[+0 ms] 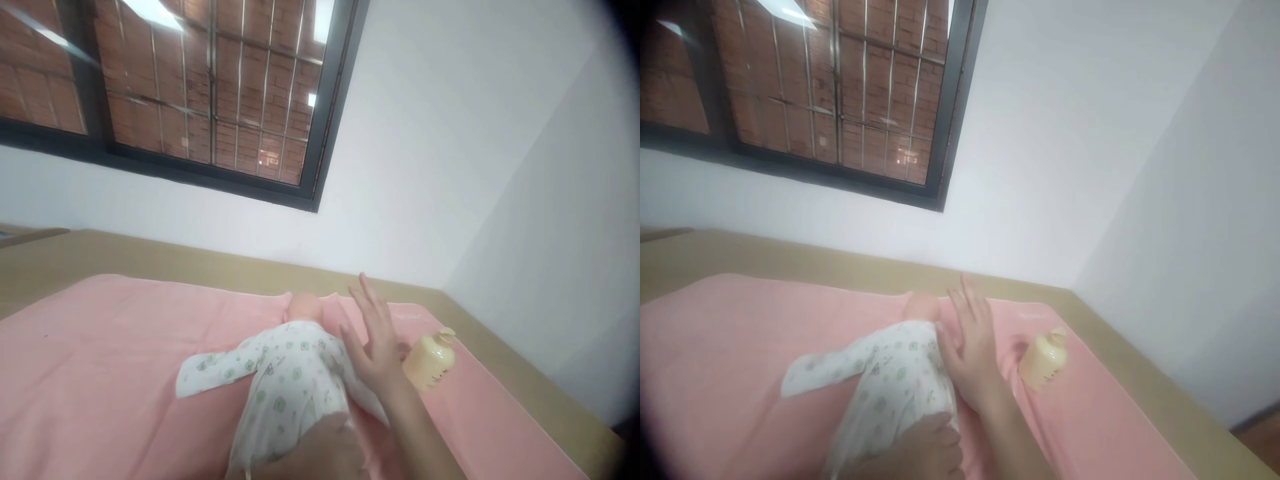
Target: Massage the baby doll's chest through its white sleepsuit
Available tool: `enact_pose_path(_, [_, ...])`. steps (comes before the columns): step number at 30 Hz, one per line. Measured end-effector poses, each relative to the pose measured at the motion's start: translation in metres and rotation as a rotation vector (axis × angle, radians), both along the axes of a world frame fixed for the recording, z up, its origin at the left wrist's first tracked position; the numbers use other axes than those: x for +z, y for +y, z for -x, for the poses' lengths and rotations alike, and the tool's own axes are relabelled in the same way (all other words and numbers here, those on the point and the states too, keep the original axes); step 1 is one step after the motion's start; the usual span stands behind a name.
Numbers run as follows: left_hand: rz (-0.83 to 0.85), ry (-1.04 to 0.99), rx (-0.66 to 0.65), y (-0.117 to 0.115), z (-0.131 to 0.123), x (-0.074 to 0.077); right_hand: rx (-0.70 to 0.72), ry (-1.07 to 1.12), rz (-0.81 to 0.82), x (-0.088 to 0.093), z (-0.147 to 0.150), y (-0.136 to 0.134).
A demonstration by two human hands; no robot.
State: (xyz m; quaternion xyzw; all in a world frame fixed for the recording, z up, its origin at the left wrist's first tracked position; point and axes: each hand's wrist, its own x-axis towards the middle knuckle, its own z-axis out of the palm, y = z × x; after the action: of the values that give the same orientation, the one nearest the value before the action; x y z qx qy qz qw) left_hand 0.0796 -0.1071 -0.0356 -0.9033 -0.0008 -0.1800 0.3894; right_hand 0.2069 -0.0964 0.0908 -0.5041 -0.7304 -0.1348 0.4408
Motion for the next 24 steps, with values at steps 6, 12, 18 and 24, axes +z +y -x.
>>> enact_pose_path(6, [0.285,-0.084,-0.048,-0.01,-0.007,-0.018,0.167,-0.258,-0.033,-0.049,0.021,0.029])
enact_pose_path(12, [0.444,-0.122,-0.093,-0.005,-0.01,-0.024,0.349,-0.509,0.433,-0.065,0.03,0.04])
enact_pose_path(18, [0.553,-0.137,-0.107,-0.008,-0.01,-0.025,0.351,-0.462,0.421,-0.063,0.029,0.037])
enact_pose_path(24, [0.651,-0.174,-0.115,-0.015,-0.004,-0.016,0.335,-0.407,0.358,-0.064,0.035,0.036])
